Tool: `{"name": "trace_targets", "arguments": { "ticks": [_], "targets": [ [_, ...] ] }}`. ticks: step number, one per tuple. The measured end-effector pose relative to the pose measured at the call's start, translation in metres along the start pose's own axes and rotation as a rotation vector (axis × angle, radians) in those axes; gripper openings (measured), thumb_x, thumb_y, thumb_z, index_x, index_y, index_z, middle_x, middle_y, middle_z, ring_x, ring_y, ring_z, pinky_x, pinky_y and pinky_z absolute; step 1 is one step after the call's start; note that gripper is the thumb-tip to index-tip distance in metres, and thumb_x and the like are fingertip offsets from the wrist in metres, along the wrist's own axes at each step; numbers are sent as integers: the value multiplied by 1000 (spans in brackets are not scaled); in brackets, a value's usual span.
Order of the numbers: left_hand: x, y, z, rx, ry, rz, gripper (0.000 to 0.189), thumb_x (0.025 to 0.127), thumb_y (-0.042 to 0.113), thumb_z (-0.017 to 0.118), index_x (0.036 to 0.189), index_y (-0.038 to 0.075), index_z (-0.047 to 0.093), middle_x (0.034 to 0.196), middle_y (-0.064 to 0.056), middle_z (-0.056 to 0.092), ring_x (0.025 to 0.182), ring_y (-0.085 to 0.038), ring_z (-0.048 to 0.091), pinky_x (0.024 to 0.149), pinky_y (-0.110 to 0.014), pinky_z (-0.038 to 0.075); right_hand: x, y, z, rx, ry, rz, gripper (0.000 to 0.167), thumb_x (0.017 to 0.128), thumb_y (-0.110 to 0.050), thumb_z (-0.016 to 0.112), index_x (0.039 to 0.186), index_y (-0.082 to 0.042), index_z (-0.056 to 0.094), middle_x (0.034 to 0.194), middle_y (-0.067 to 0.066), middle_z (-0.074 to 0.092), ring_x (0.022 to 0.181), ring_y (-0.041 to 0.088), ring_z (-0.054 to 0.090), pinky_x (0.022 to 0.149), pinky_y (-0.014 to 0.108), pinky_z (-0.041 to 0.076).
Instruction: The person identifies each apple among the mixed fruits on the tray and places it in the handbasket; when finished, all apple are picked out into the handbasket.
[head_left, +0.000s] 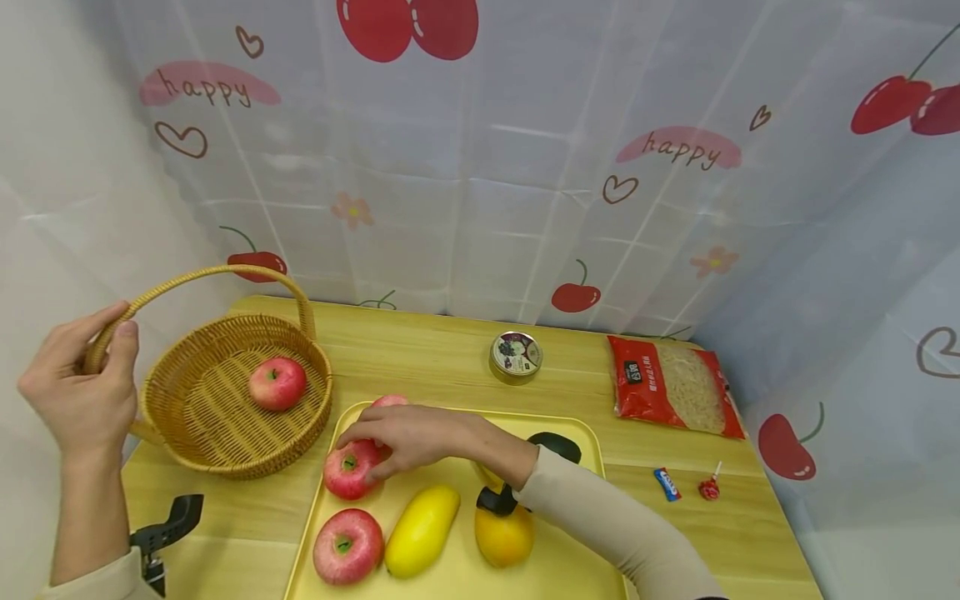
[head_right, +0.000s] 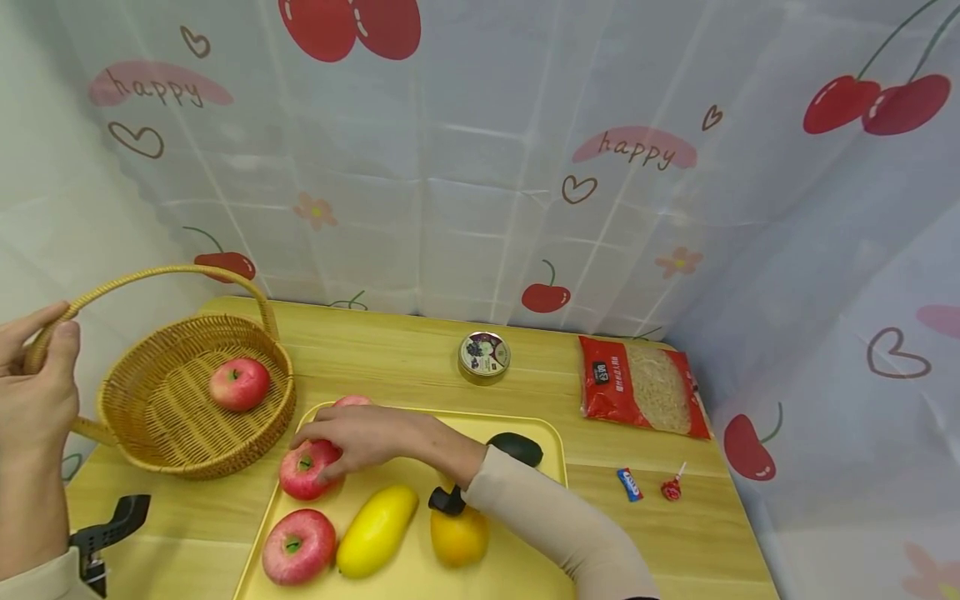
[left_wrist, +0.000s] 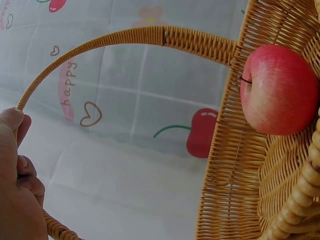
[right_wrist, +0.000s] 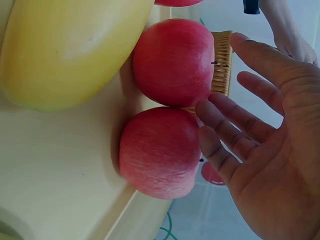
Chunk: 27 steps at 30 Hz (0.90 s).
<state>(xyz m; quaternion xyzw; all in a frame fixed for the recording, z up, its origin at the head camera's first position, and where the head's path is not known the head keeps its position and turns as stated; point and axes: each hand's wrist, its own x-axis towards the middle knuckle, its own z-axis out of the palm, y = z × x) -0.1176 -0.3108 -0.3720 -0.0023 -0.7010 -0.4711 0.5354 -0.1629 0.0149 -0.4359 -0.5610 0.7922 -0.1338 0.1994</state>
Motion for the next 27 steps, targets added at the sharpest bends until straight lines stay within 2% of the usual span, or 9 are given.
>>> {"name": "trace_targets", "arguments": {
  "ticks": [8, 15, 21, 27],
  "targets": [
    [0, -1, 0, -3, -1, 5, 18, 90, 5, 72, 103, -6, 76, 97, 12, 72, 86, 3, 59, 70, -5, 43, 2, -2, 2, -30, -12, 17, 56, 93, -40, 72, 143, -28, 53, 130, -9, 54, 109, 0, 48, 94, 9, 37],
    [0, -2, -1, 1, -1, 9, 18, 91, 5, 72, 103, -6, 76, 98, 13, 71, 85, 4, 59, 70, -4, 43, 5, -6, 4, -84, -18, 37, 57, 92, -44, 72, 144, -29, 52, 131, -8, 54, 111, -1, 49, 97, 12, 40],
    [0, -2, -1, -11, 0, 6, 17, 90, 4, 71, 103, -7, 76, 97, 13, 71, 84, 3, 59, 69, -4, 43, 5, -9, 5, -107, -18, 72, 58, 91, -46, 72, 144, -33, 52, 132, -9, 52, 110, -1, 49, 94, 14, 44],
    [0, -2, -1, -21, 5, 7, 17, 90, 3, 72, 103, -7, 76, 97, 11, 72, 82, 3, 58, 69, -4, 43, 6, -10, 6, -115, -25, 100, 59, 90, -47, 73, 144, -37, 52, 128, -10, 51, 98, -2, 49, 80, 13, 44]
  ]
}}
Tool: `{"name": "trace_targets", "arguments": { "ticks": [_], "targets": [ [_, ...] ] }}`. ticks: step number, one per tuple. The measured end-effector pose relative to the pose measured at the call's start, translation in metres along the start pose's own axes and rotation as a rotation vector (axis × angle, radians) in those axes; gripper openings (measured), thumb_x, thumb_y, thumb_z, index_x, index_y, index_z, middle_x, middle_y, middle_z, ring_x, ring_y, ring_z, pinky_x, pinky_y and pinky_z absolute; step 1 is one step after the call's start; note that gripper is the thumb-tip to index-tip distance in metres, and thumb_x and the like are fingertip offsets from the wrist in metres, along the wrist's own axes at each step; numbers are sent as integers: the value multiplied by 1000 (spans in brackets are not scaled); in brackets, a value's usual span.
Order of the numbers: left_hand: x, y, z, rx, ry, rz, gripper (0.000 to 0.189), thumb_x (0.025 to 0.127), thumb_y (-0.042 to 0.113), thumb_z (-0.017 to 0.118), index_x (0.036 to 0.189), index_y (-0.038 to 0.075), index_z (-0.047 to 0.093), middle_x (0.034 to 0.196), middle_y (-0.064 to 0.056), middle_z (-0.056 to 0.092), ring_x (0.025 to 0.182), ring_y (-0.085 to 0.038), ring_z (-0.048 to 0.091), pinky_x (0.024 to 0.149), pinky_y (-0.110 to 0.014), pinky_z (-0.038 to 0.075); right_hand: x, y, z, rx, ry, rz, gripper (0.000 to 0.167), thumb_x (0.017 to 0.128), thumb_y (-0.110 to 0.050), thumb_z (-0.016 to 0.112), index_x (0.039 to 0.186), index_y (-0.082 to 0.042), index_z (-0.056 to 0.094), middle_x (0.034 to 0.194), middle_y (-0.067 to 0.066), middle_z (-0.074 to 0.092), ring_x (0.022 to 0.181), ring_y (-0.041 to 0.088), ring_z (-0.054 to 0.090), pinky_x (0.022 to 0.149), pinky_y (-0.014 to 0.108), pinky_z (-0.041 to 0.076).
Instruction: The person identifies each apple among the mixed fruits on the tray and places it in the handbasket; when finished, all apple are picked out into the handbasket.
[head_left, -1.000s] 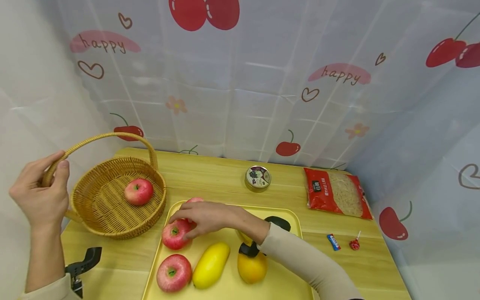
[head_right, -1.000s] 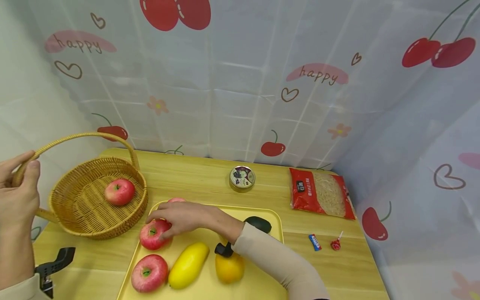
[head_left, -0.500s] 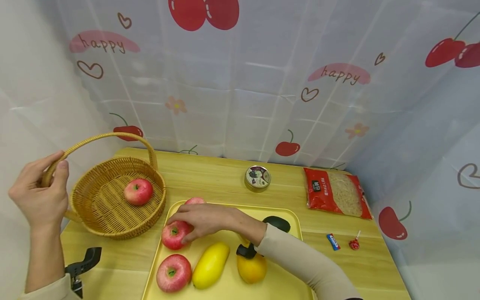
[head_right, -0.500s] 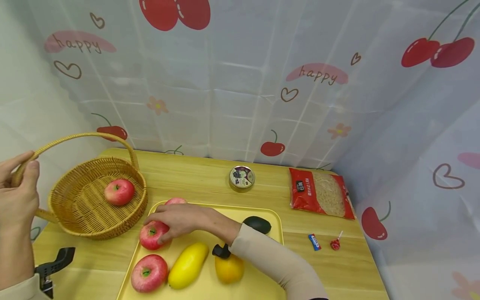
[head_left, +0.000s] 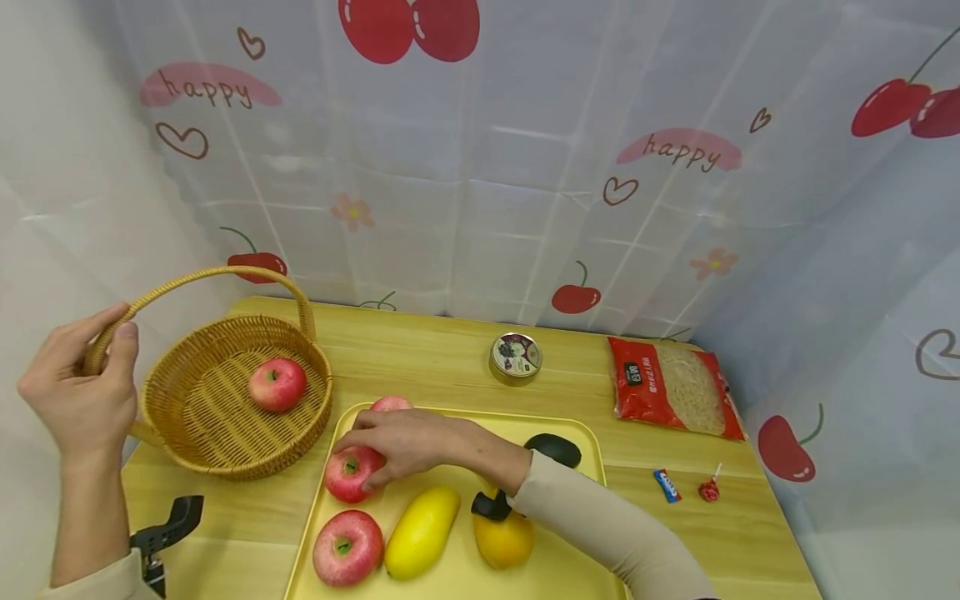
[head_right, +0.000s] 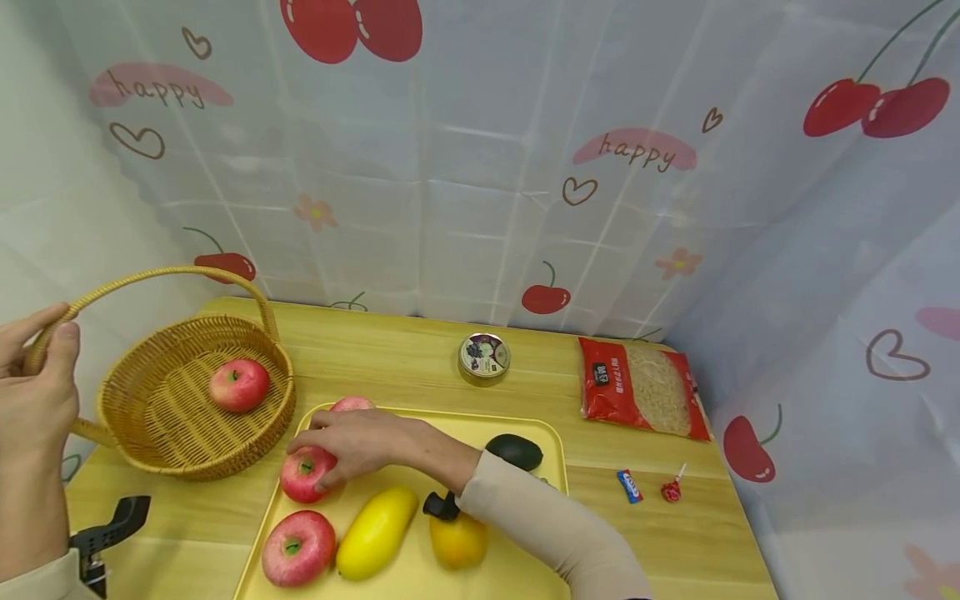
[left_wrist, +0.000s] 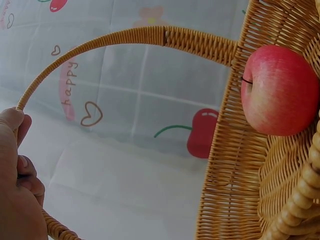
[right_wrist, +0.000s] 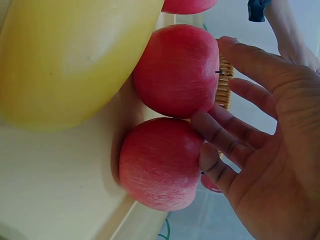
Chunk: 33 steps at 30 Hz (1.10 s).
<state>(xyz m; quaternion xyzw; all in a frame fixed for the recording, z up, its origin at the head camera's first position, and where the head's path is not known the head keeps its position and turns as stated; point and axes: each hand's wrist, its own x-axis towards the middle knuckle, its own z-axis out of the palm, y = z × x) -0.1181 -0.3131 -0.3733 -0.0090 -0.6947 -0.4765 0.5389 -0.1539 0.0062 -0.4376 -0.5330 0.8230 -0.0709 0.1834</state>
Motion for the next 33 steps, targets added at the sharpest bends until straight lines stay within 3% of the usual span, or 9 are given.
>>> {"name": "trace_targets", "arguments": {
  "ticks": [3, 11, 22, 33],
  "targets": [
    [0, 0, 1, -17, 8, 1, 18, 89, 3, 72, 102, -8, 76, 97, 7, 73, 82, 2, 59, 69, -4, 43, 0, -1, 1, -12, -2, 3, 59, 90, -47, 73, 143, -38, 52, 123, -10, 51, 92, -2, 49, 74, 12, 43],
    [0, 0, 0, -9, 2, 8, 17, 90, 3, 72, 102, -8, 76, 97, 11, 71, 83, 3, 58, 69, -4, 43, 0, -4, 3, -71, -18, 13, 60, 89, -52, 72, 144, -38, 53, 116, -11, 49, 88, -1, 47, 64, 11, 41],
    [0, 0, 0, -19, 9, 3, 18, 89, 3, 72, 102, -8, 76, 97, 8, 73, 84, 2, 59, 70, -5, 44, 3, -6, 5, -100, -7, 7, 60, 87, -57, 73, 141, -37, 56, 125, -11, 50, 96, 0, 48, 71, 12, 42],
    [0, 2, 2, -22, 22, -4, 18, 88, 4, 73, 101, -8, 76, 95, 8, 73, 82, 2, 59, 69, -6, 43, 4, -8, 6, -192, -17, 16, 68, 84, -65, 70, 145, -39, 51, 131, -12, 54, 112, 2, 51, 88, 20, 46]
  ]
}}
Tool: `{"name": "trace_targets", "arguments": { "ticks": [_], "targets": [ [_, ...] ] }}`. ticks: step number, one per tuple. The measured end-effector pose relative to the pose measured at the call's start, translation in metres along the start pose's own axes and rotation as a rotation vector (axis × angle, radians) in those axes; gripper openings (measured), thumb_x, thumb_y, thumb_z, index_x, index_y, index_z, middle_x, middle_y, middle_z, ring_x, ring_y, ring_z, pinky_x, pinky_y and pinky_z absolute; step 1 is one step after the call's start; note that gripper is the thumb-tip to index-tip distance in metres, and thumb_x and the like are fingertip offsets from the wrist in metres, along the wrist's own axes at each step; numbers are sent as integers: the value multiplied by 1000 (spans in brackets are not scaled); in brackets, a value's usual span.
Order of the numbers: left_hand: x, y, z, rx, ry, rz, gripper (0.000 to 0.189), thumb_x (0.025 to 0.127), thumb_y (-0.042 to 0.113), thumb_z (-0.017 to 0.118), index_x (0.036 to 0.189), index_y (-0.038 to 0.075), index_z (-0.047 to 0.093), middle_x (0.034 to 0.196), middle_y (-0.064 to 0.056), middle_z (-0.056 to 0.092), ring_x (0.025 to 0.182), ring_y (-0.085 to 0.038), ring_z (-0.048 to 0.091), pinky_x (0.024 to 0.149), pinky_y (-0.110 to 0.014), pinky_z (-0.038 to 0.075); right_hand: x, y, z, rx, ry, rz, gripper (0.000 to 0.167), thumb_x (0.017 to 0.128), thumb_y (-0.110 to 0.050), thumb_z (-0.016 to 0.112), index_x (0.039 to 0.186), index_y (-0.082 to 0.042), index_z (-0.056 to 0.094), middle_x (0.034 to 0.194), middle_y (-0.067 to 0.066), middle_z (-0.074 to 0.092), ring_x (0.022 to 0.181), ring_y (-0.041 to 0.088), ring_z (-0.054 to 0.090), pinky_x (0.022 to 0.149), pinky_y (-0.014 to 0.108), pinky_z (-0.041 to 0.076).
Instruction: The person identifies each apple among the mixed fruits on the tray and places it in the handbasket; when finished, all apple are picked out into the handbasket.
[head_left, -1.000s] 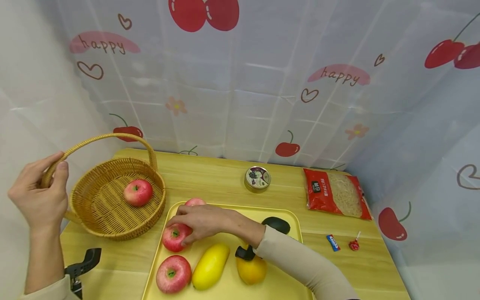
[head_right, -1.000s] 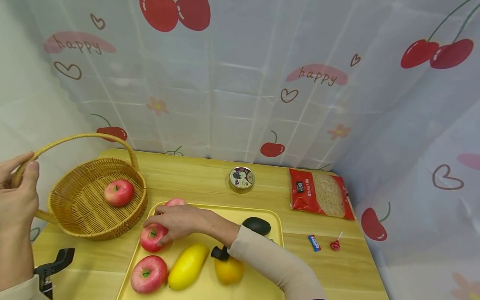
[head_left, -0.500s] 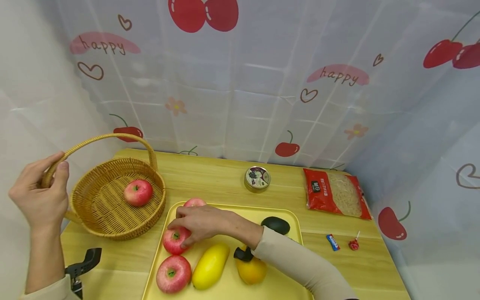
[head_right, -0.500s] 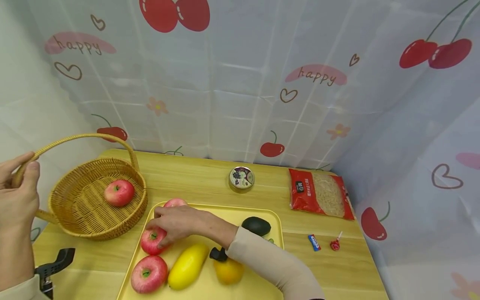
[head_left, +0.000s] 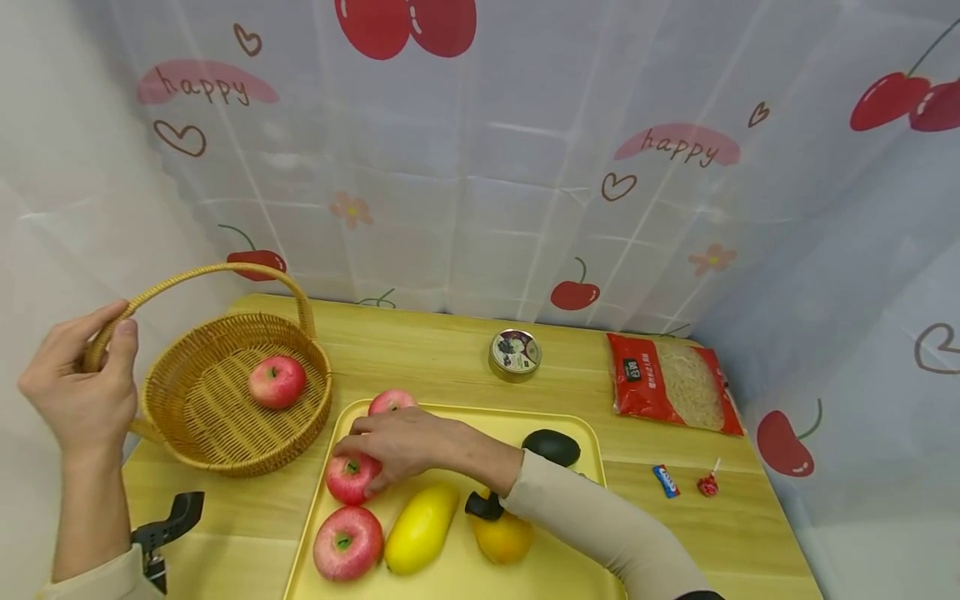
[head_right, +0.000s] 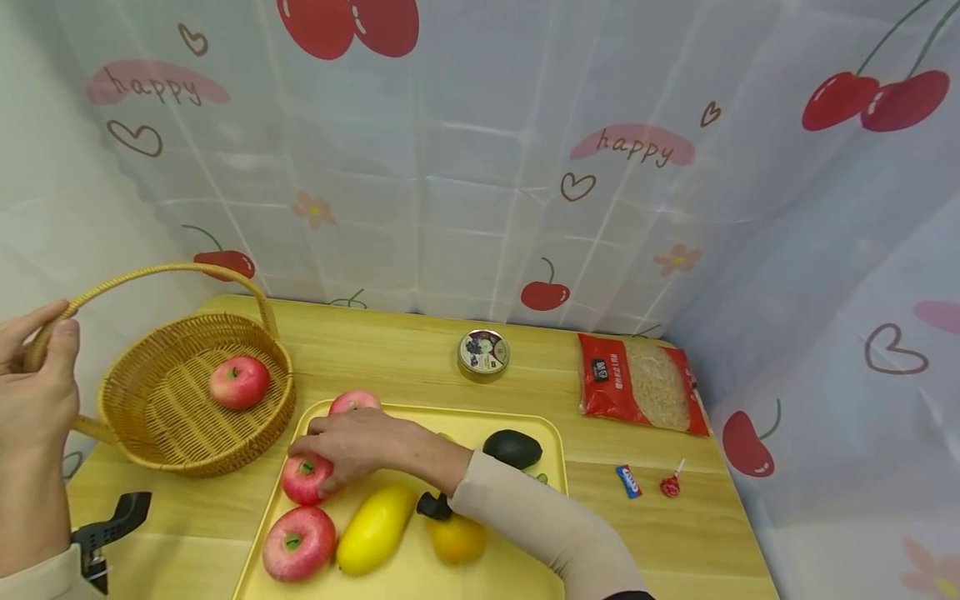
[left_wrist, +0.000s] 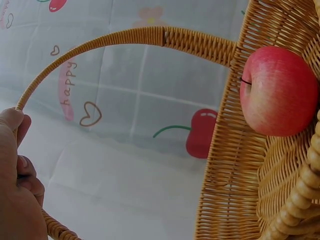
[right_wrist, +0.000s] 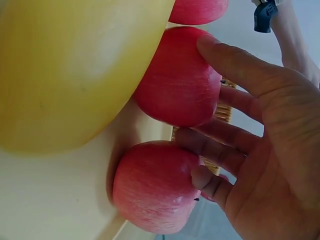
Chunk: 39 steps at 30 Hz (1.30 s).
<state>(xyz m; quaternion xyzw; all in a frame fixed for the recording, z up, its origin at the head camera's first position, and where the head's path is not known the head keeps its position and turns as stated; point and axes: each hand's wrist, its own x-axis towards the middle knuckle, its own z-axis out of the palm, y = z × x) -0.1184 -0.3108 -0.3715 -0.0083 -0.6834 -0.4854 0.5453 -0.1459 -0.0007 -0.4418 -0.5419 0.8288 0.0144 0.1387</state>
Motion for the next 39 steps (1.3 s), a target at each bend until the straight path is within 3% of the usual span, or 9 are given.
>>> {"name": "trace_targets", "arguments": {
  "ticks": [17, 26, 39],
  "targets": [
    [0, -1, 0, 18, -9, 4, 18, 89, 4, 72, 102, -8, 76, 96, 10, 73, 83, 2, 59, 69, -5, 43, 3, -7, -1, -42, -47, 39, 70, 82, -66, 71, 143, -40, 49, 120, -12, 55, 96, 0, 50, 71, 21, 43],
    [0, -1, -1, 4, -11, -1, 17, 90, 3, 71, 102, -9, 76, 96, 8, 73, 84, 2, 60, 69, -4, 45, 6, -9, 0, -73, -50, 27, 76, 82, -66, 72, 147, -38, 46, 124, -9, 55, 81, 7, 52, 65, 21, 43],
    [0, -2, -1, 35, -4, 9, 18, 89, 5, 72, 101, -7, 77, 95, 13, 72, 82, 4, 58, 68, -5, 42, 7, -8, 1, -30, -55, 23, 78, 80, -65, 75, 147, -41, 46, 122, -10, 54, 80, 7, 52, 63, 21, 43]
  ]
}}
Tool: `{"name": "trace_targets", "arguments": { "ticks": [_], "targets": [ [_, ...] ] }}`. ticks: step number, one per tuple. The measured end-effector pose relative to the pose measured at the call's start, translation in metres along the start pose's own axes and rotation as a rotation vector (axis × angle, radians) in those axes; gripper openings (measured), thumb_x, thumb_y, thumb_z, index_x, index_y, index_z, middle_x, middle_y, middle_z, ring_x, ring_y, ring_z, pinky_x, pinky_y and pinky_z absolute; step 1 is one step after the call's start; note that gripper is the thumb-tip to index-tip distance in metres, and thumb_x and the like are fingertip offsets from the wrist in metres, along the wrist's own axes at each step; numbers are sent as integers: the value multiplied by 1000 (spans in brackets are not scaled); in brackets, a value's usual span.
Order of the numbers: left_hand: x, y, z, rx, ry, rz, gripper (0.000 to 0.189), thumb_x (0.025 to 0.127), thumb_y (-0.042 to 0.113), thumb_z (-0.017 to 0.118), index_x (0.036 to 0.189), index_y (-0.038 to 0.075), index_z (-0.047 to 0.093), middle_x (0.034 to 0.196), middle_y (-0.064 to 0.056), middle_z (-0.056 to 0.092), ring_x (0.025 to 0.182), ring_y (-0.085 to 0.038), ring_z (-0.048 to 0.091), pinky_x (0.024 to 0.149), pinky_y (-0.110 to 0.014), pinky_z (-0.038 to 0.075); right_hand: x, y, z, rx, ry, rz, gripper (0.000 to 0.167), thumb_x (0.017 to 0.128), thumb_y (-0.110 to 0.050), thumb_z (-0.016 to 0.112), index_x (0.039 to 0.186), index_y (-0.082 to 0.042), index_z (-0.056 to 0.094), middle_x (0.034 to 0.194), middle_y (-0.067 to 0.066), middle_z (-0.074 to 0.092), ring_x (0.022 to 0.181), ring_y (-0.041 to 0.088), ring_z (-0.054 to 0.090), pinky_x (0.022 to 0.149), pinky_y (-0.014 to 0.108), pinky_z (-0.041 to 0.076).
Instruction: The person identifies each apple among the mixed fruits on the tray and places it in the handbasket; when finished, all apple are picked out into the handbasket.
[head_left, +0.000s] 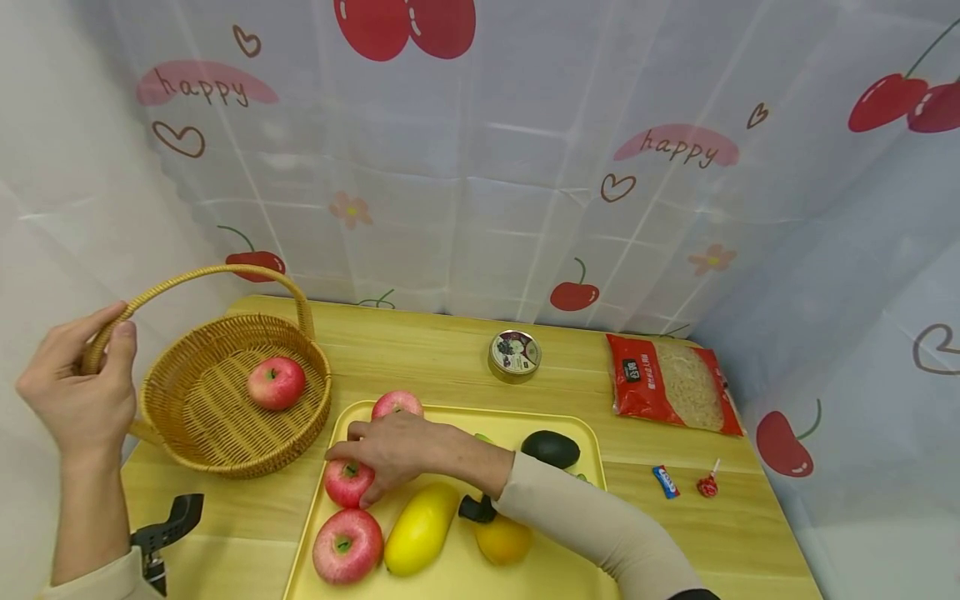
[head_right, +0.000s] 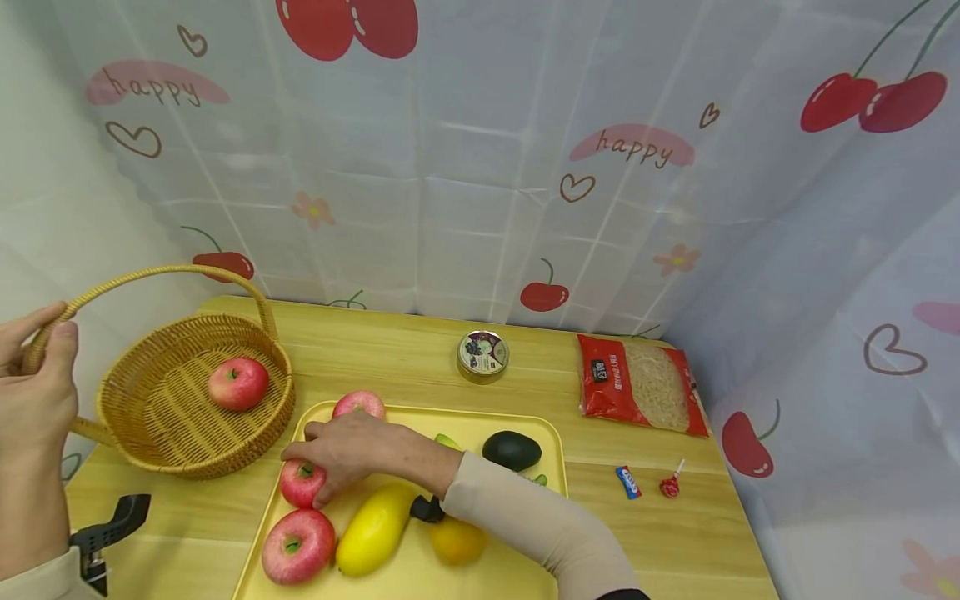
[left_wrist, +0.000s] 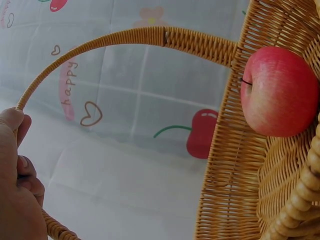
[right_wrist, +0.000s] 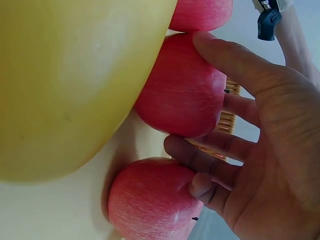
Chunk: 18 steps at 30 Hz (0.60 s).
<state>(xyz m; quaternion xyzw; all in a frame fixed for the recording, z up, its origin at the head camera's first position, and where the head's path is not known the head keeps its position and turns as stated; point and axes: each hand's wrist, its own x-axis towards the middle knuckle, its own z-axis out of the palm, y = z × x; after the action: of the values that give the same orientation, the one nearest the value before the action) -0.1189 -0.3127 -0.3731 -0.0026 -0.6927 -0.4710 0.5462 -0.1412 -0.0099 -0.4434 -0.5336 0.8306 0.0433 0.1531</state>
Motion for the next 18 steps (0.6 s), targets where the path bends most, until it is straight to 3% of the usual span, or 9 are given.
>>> {"name": "trace_targets", "arguments": {
  "ticks": [9, 18],
  "targets": [
    [0, 0, 0, -7, 2, -2, 16, 89, 4, 72, 101, -5, 77, 96, 5, 74, 82, 3, 59, 68, -5, 43, 0, 1, 2, -14, 40, -19, 71, 82, -65, 71, 145, -40, 49, 116, -11, 52, 75, 6, 50, 61, 19, 41],
    [0, 1, 1, -12, 2, -4, 17, 89, 4, 72, 101, -7, 77, 94, 11, 72, 80, 3, 57, 67, -4, 42, 1, 2, 3, -5, 58, -15, 70, 81, -66, 70, 143, -40, 49, 114, -11, 51, 75, 5, 50, 59, 19, 40]
  ]
}}
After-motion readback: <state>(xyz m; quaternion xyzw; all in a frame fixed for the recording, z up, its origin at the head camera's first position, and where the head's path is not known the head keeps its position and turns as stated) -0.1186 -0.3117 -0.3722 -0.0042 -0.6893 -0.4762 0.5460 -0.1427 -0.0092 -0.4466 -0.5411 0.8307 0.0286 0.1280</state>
